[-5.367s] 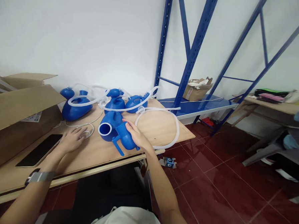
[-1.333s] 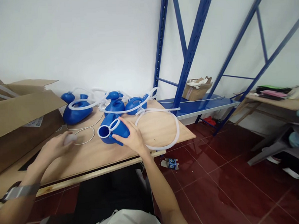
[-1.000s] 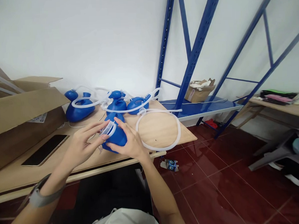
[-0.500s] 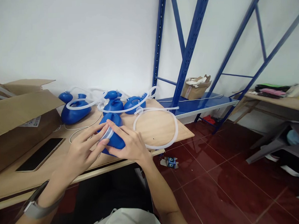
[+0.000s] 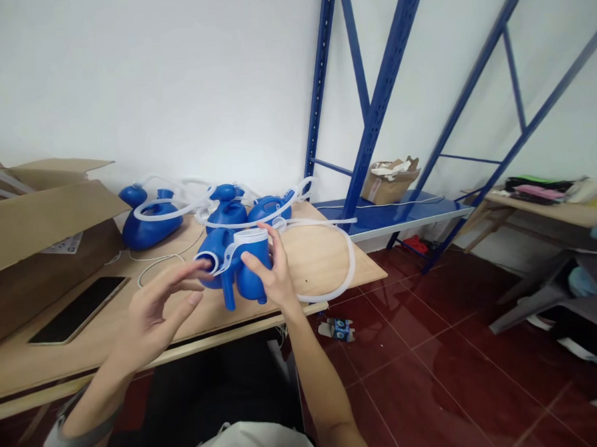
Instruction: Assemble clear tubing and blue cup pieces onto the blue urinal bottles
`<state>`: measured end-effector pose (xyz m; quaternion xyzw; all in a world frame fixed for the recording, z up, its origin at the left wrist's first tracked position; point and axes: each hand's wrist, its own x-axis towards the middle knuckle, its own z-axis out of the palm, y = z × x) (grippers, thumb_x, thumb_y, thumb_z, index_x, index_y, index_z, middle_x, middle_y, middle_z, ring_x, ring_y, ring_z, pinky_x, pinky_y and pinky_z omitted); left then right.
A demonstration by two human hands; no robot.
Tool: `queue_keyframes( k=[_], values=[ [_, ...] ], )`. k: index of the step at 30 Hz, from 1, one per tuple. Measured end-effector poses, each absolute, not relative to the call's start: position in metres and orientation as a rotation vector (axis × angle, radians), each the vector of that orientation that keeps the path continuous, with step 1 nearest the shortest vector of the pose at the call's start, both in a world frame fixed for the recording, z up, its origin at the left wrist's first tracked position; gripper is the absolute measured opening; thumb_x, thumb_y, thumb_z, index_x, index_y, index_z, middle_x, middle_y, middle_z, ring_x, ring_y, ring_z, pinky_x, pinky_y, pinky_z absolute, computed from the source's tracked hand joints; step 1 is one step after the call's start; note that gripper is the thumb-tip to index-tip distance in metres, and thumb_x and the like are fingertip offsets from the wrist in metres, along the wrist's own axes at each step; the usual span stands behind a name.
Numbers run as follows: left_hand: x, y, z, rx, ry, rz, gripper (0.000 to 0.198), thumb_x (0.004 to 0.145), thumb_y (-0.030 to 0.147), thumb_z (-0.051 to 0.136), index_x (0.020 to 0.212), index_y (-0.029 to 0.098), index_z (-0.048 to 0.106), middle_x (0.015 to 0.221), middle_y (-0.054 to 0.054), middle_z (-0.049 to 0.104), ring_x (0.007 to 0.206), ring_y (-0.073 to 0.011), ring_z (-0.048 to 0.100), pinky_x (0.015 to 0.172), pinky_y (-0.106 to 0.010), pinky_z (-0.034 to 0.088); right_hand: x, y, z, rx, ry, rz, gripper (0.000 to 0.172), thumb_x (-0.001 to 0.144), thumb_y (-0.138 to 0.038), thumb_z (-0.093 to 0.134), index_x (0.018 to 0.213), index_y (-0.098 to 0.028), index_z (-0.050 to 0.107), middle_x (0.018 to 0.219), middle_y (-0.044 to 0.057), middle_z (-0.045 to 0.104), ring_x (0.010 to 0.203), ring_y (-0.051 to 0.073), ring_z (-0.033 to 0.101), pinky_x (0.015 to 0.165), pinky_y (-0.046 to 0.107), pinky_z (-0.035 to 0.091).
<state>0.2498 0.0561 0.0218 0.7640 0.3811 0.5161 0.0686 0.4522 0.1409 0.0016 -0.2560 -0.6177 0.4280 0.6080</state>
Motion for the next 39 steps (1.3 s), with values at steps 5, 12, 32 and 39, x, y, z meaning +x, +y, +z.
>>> queue_keyframes(
  k=[5,12,32,39],
  values=[
    [0.251,0.058,0.026,2.445,1.148,1.547,0.029,0.097,0.028,0.073,0.126,0.025,0.074,0.103,-0.004,0.081,0.081,-0.0162,0.076,0.074,-0.026,0.064,0.462,0.143,0.003,-0.614,-1.557,0.966,0.072,0.086,-0.048,0.079,0.148,-0.026,0.05,0.131,0.009,0.07,0.117,0.027,0.071,0.101,0.041,0.06],
    [0.26,0.068,0.028,2.613,1.147,1.868,0.015,0.097,0.017,0.069,0.105,0.024,0.079,0.101,-0.003,0.083,0.086,-0.0177,0.079,0.082,-0.028,0.066,0.461,0.138,0.002,-0.607,-1.687,0.809,0.072,0.091,-0.046,0.074,0.153,-0.027,0.042,0.136,0.01,0.066,0.119,0.027,0.069,0.102,0.041,0.059],
    [0.281,0.064,0.011,2.514,1.362,2.077,0.014,0.093,0.017,0.074,0.107,0.022,0.074,0.095,-0.003,0.083,0.076,-0.0183,0.08,0.071,-0.028,0.066,0.428,0.121,0.0,-0.63,-1.451,0.686,0.101,0.065,-0.06,0.094,0.142,-0.023,0.042,0.135,0.014,0.059,0.122,0.029,0.064,0.108,0.043,0.055],
    [0.288,0.065,0.02,2.539,1.34,2.164,0.02,0.094,0.008,0.069,0.109,0.022,0.072,0.103,-0.006,0.081,0.092,-0.0204,0.079,0.084,-0.035,0.065,0.435,0.127,-0.001,-0.697,-1.412,0.643,0.086,0.077,-0.063,0.083,0.141,-0.024,0.041,0.132,0.013,0.061,0.119,0.028,0.065,0.106,0.043,0.055]
  ],
)
